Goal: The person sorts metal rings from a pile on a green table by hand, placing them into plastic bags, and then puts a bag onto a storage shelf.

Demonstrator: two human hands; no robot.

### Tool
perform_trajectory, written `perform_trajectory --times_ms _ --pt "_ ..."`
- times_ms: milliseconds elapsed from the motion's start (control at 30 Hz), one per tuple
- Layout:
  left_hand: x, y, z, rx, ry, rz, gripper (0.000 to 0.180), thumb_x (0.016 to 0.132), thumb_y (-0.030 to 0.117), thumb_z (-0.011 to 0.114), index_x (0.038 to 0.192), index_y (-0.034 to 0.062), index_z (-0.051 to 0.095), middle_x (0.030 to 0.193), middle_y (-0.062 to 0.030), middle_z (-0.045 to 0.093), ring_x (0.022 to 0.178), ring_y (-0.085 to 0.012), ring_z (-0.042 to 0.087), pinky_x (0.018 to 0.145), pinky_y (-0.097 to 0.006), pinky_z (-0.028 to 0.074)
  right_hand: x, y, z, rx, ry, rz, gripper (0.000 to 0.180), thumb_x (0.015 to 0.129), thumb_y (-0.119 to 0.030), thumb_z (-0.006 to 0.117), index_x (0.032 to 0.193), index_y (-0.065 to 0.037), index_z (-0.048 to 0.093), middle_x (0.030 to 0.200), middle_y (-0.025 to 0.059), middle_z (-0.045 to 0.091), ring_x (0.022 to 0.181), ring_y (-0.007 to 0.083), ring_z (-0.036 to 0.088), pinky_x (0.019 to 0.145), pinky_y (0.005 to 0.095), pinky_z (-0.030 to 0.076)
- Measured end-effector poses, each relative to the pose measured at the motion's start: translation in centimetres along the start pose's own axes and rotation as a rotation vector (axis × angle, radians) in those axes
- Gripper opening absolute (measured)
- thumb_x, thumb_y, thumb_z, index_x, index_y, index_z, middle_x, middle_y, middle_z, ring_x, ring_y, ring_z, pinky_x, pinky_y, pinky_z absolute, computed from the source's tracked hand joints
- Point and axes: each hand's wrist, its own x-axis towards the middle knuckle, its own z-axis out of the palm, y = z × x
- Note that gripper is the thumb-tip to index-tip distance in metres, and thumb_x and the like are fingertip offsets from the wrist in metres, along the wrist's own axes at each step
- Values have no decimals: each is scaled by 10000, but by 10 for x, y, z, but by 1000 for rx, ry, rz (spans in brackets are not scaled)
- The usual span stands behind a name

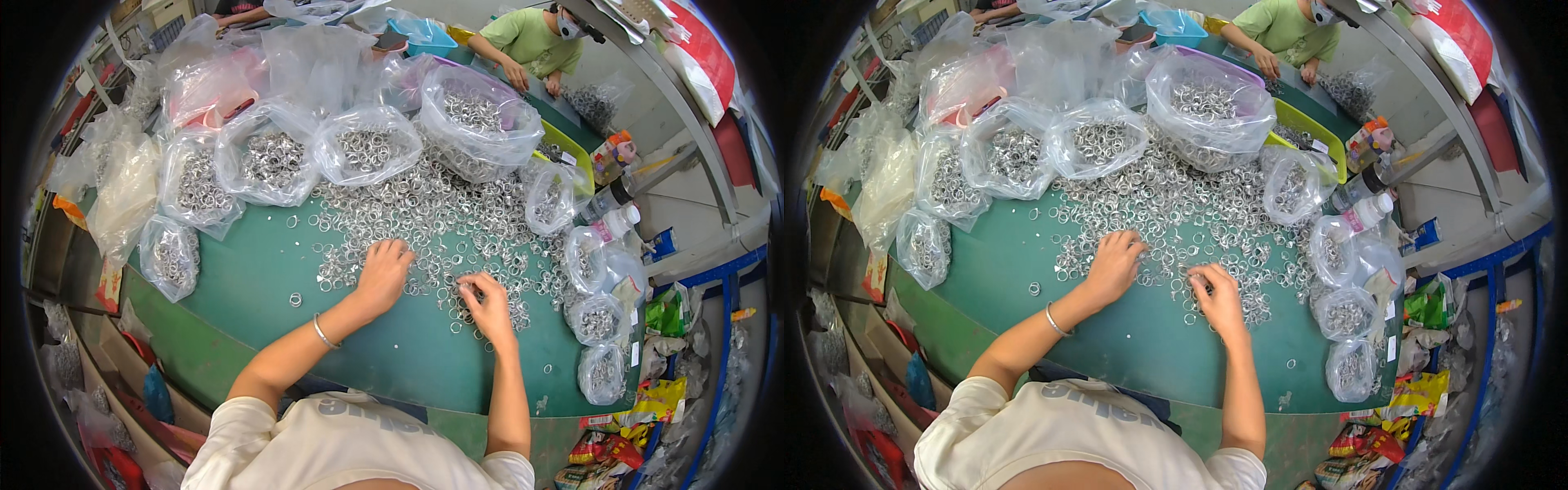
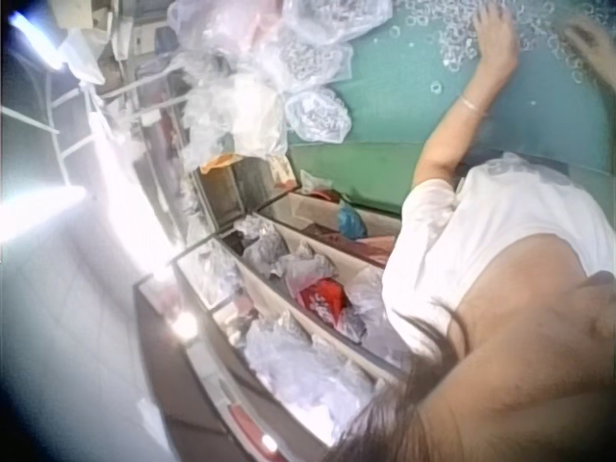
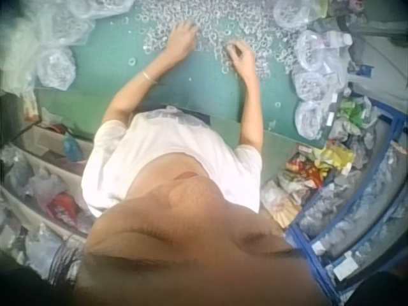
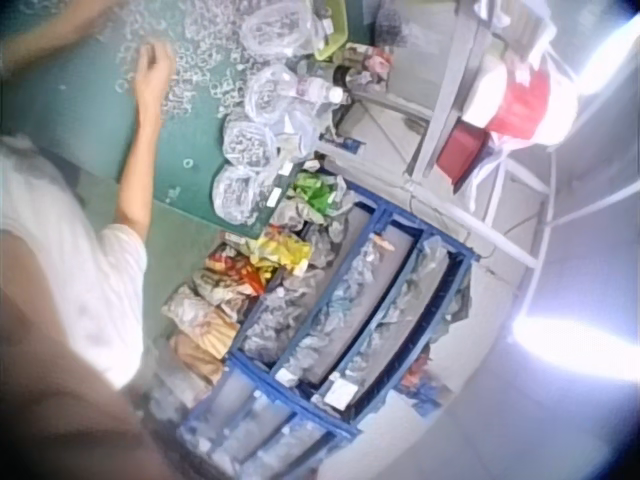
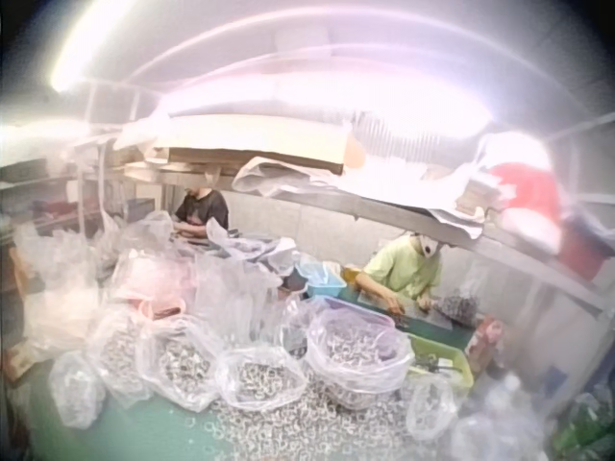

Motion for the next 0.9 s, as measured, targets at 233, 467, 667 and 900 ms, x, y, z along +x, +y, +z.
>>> perform_trajectory --times_ms 233,467,667,900 --pt "-3 9 -12 -56 -81 17 359 720 -37 560 1070 41 563 1083 -100 509 1076 -294 460 949 -443 327 20 7 -8 -271 140 -33 179 767 -60 659 939 -12 643 847 120 592 863 293 544 792 379 433" --pt "-6 21 -3 23 -147 93 318 754 17 579 1072 36 571 1133 -99 512 1124 -284 439 990 -480 299 81 32 53 -553 209 -106 215 739 -130 699 924 -52 623 921 102 578 934 287 504 806 404 386" --pt "-8 26 -2 -11 -127 60 296 769 62 618 1061 33 582 1148 -120 502 1136 -307 431 994 -485 299 85 30 57 -546 169 -122 171 717 -134 710 833 -71 600 884 83 566 910 268 493 789 394 353" --pt "-7 26 -1 -68 -82 65 304 761 74 644 1055 32 580 1146 -143 495 1130 -323 436 987 -481 306 89 30 64 -600 215 -135 144 725 -131 703 812 -60 612 847 78 561 886 256 492 772 383 339"
